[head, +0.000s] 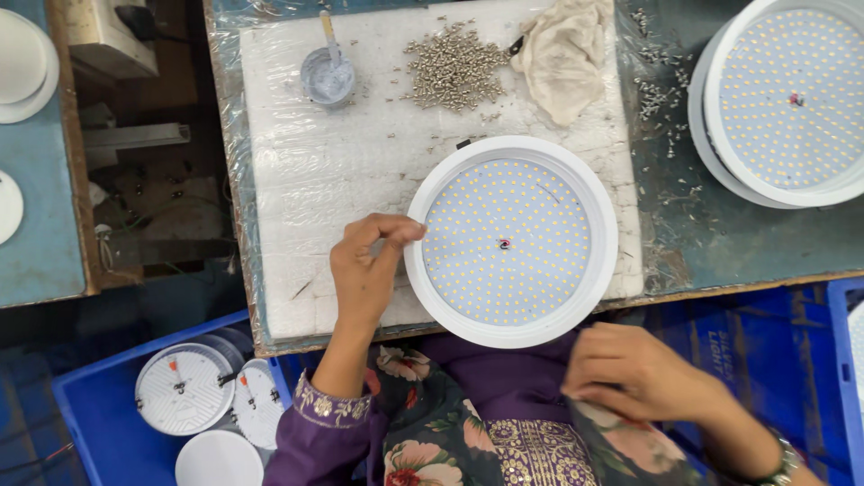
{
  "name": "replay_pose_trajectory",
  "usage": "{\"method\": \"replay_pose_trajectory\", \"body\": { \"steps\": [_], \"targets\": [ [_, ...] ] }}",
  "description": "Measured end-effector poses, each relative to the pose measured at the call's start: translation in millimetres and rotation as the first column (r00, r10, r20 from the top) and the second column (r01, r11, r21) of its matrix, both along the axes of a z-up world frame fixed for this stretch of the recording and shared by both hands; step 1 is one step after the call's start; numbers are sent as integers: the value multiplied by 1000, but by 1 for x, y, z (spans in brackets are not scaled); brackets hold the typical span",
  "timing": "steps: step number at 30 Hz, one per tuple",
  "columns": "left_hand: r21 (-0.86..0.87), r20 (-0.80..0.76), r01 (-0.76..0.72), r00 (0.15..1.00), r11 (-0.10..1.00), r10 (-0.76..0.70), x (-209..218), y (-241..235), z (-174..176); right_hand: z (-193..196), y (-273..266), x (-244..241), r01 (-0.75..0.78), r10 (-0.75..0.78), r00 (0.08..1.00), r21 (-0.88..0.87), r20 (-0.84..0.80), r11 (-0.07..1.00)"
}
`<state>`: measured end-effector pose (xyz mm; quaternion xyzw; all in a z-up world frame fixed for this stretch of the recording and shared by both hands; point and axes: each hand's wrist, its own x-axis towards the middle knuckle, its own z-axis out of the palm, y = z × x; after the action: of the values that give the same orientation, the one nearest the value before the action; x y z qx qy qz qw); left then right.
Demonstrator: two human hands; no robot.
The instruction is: The person places screws into a circular LED light panel by hand and then secures them using a power screwdriver.
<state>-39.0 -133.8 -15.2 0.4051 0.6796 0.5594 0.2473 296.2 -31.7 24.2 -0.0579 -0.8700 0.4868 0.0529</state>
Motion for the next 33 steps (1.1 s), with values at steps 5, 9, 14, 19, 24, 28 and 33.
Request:
{"method": "replay_pose_trajectory", "body": {
  "steps": [5, 9, 14, 19, 24, 28, 33],
  "targets": [
    [190, 325, -95, 945, 977, 29, -3, 3, -14, 8, -32, -52, 240, -192, 932, 127, -307, 963],
    [204, 263, -90, 964, 975, 34, -2, 2, -19, 5, -61, -100, 11, 7, 915, 42, -403, 999],
    [110, 152, -79, 986, 991, 62, 2, 0, -13, 10, -33, -101, -79, 132, 906, 147, -402, 986],
    [54, -357, 13, 934, 998, 7, 6, 3, -3, 25, 20, -50, 457, -399, 889, 386, -224, 801],
    [-202, -564, 75, 806, 977, -179, 22, 7, 6, 16, 19, -38, 119, -253, 962, 681, 101, 722],
    [-306, -521, 45, 828, 951, -207, 28, 10, 7, 8, 18, -39, 45, -278, 944, 766, 177, 641],
    [-336, -467, 25, 864, 942, -189, 31, 10, 8, 4, 24, -39, -37, -271, 936, 830, 223, 557]
  ]
}}
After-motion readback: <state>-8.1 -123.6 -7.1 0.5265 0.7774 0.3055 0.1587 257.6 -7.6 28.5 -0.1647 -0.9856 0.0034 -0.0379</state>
